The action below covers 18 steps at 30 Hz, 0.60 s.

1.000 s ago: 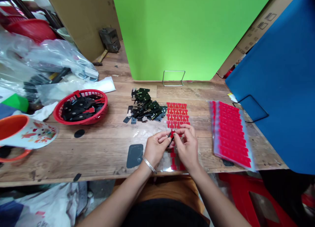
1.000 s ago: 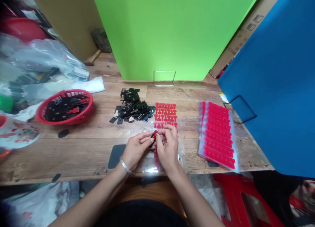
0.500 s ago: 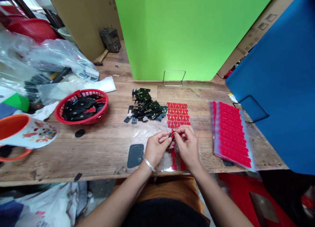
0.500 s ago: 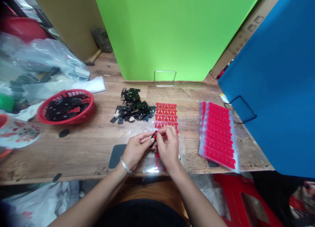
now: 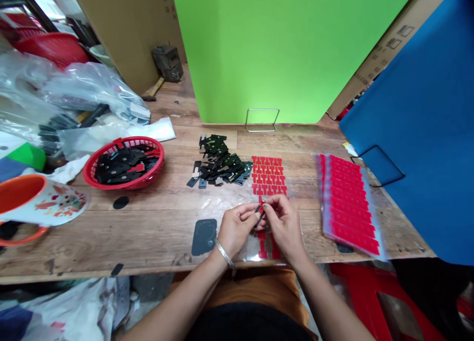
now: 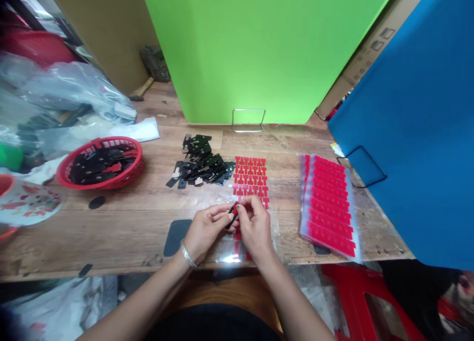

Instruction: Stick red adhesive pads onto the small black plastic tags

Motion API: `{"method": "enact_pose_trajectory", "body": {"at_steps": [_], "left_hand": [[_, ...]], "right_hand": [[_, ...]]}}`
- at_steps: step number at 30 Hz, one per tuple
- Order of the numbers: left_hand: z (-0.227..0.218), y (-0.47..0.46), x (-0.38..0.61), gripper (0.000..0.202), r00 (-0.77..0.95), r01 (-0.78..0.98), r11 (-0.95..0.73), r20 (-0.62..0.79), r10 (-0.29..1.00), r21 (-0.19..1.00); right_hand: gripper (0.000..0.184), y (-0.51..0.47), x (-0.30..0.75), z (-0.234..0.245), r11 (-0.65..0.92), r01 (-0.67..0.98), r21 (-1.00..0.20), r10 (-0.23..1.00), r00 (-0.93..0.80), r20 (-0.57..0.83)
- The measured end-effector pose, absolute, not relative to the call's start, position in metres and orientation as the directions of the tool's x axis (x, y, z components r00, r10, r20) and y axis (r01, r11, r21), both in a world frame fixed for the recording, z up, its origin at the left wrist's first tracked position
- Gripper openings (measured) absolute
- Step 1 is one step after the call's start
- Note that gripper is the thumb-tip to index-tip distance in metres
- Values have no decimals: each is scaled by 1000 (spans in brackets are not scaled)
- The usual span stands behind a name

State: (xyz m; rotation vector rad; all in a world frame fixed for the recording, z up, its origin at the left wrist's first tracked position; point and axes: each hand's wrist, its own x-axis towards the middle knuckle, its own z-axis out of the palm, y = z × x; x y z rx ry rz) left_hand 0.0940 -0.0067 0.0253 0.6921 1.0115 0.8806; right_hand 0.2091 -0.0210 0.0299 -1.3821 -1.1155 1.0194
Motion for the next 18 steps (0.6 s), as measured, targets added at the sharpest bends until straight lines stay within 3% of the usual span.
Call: {"method": "enact_pose_trajectory", "body": {"at_steps": [5, 11, 15, 18], "left_hand": [[23, -10, 94, 36, 242, -318, 518, -460, 854, 794], [24, -16, 89, 34, 250, -305, 514, -454, 855, 802], [20, -20, 73, 32, 333, -248, 527, -440, 834, 813], [20, -10, 43, 33, 272, -177, 435, -381, 884, 883]], "right_hand": [[41, -19, 209, 25, -38, -82, -996, 964, 259, -58], [23, -23, 211, 15, -208, -141, -968, 970, 98, -223], [29, -25, 203, 1, -229, -159, -960, 965, 94, -246], [32, -24, 199, -4, -242, -171, -955, 961, 96, -261]]}}
